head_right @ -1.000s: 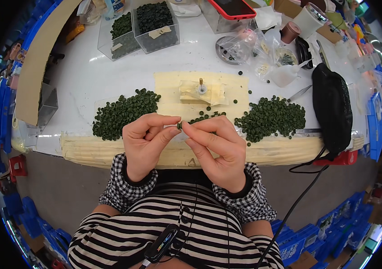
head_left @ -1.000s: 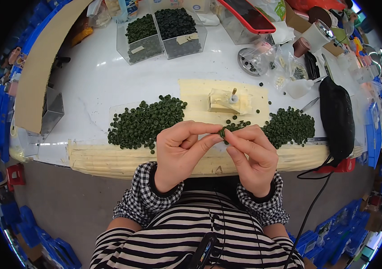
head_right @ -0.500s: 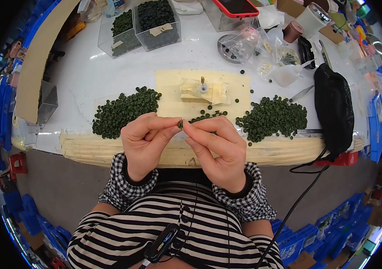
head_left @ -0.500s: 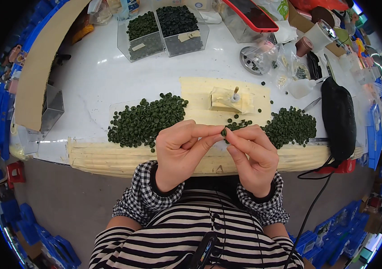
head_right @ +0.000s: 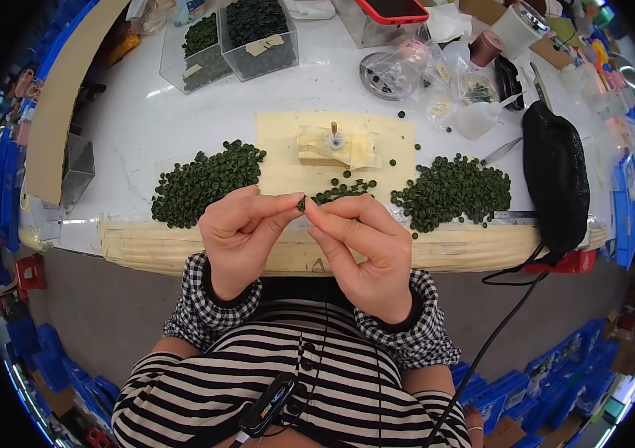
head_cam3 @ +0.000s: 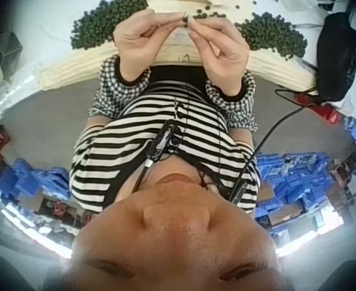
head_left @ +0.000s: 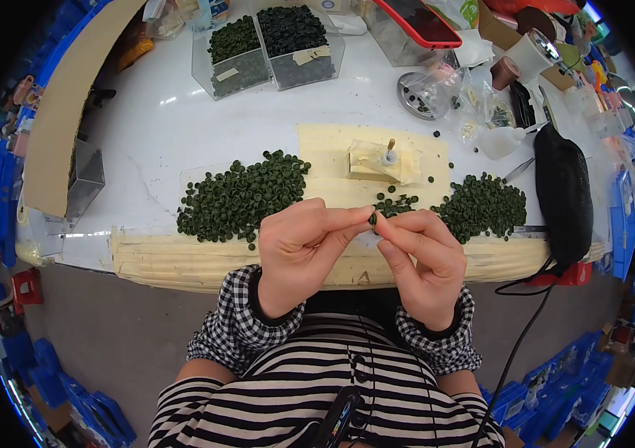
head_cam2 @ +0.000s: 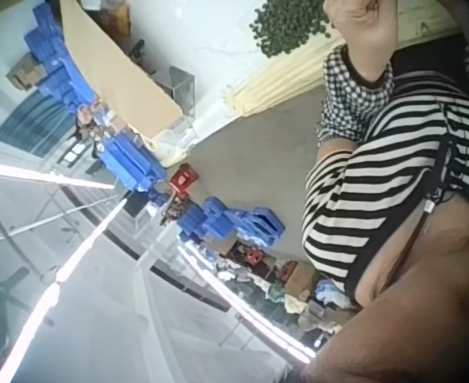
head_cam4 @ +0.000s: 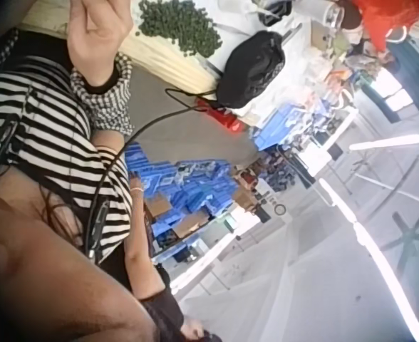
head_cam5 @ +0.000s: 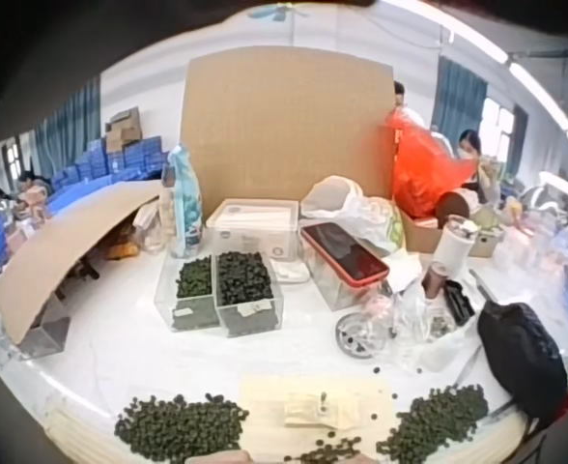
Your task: Inspecting and sorting small green toy components at a factory workbench.
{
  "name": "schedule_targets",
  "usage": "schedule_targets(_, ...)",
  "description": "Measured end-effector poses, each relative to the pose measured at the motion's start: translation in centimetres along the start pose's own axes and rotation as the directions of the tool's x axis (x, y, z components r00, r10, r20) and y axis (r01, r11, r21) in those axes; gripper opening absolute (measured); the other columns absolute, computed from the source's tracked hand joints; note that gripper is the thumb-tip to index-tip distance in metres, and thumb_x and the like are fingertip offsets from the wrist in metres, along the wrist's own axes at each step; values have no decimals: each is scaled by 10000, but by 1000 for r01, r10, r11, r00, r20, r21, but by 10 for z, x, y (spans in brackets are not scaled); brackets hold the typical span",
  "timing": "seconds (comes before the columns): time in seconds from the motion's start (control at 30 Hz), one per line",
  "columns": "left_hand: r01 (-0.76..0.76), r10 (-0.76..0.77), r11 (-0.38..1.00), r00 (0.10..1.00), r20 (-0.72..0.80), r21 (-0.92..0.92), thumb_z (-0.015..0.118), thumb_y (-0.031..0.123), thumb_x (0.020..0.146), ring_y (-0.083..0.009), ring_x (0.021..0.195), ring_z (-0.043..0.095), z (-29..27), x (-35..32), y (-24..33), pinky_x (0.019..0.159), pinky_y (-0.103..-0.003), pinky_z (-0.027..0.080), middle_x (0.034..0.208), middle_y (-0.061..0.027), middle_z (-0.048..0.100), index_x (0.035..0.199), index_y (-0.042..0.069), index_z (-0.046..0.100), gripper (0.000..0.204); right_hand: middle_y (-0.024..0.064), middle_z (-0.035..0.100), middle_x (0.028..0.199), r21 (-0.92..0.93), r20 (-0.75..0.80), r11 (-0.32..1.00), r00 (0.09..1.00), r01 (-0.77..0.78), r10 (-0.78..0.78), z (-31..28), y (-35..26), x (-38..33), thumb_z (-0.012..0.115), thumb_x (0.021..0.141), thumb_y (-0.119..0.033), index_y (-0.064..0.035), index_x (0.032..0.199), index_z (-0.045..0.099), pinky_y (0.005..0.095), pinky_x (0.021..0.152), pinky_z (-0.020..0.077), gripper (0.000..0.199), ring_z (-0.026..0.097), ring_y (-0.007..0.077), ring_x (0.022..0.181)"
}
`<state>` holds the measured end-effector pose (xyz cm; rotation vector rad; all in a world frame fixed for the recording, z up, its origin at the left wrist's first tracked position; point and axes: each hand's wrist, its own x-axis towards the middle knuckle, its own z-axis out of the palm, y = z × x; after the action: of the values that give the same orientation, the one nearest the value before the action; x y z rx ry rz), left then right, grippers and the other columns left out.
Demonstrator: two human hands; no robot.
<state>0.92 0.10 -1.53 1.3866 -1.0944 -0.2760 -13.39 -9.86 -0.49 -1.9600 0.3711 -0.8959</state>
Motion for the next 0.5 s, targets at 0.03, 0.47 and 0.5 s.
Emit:
schedule_targets(0.03,4,-4,1000,1000,4,-3,737,-45,763,-64,501,348,0,1,1,463,-230,262,547,23,422,990,48,746,244,87,657,926,3,-2,1000,1000,-2,2,0,0,0,694,800,60,-8,1087,707,235,643,485,295,610,159,784)
schedule_targets(0.47,176,-174,967,984,26,-184,736,-21,786,-26,528,322,-1,-2,-3,493,-209,256,562,67,367,989,20,736,206,83,665,894,-44,-7,995,996,84,-85,1,0,4,718,777,46,-16,1061,718,256,618,469,290,597,171,748)
schedule_targets(0.5,176,-174,967,984,28,-185,736,-21,787,-26,529,323,-1,-2,-3,493,-209,257,562,67,365,988,20,737,205,82,666,888,-54,-3,994,995,98,-98,0,1,5,722,773,46,-17,1057,719,260,616,467,290,597,173,745)
